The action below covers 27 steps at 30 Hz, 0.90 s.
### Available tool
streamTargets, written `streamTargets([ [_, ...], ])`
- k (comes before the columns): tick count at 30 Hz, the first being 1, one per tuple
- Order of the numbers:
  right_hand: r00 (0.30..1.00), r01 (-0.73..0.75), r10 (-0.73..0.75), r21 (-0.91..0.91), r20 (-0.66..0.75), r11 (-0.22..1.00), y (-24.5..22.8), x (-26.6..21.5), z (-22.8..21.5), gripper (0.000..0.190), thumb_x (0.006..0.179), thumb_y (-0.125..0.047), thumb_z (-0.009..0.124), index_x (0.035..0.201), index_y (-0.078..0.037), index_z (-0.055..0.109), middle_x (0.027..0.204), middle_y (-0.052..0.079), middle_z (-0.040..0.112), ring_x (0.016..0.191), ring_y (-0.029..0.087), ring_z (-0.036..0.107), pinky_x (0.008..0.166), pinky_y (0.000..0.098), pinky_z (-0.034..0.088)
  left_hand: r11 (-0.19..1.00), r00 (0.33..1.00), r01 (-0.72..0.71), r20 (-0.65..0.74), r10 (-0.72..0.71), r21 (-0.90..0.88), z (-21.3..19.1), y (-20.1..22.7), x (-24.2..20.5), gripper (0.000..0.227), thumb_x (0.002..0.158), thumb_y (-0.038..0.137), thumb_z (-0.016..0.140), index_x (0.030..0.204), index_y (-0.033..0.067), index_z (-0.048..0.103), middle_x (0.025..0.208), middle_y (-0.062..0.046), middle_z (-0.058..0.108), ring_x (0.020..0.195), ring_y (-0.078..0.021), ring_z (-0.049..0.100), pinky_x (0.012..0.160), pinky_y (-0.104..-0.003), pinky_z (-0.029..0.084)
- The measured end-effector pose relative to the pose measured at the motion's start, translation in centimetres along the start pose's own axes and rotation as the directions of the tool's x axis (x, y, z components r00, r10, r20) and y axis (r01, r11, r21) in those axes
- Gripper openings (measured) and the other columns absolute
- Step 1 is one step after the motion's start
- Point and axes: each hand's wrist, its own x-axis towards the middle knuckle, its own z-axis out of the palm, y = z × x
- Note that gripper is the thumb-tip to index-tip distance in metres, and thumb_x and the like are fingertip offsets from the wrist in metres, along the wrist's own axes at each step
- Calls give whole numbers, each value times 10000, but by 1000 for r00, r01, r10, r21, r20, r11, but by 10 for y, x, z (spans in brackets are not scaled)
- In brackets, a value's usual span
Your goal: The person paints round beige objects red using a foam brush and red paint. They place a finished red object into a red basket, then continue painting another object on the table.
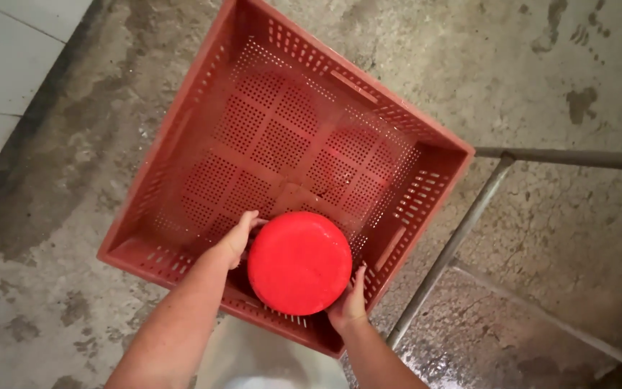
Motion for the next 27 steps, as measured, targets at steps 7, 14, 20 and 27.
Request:
streamTargets([
  [7,997,-10,15,67,-70,998,-7,-22,17,886,806,-808,341,1453,-247,566,1531,103,565,1418,351,493,1150,553,412,995,1000,26,-20,-24,99,16,15,-18,736,940,639,243,1425,224,609,1389,-115,623,1180,-273,569,918,-421,463],
  [14,995,19,-13,62,-99,998,4,-24,15,872,839,-798,292,1465,-253,557,1529,78,569,1419,309,497,1170,494,409,986,999,-8,-45,16,169,12,6,3,597,976,625,279,1208,200,629,1153,-91,636,966,-272,586,805,-432,471],
  [20,983,-60,46,-73,-177,996,26,-55,-28,1027,809,-831,232,1615,-209,370,1666,64,409,1556,244,327,1285,454,107,992,997,-31,-63,39,124,14,1,1,564,993,597,298,1143,164,629,1192,-83,652,1048,-256,592,854,-441,459],
  [27,989,-122,114,-84,-98,989,40,-87,-121,905,909,-708,269,1569,-113,440,1584,151,513,1476,319,455,1209,488,277,990,993,-96,-66,103,103,16,-7,4,590,980,570,323,1217,134,641,1246,-119,666,1069,-269,611,850,-442,458],
])
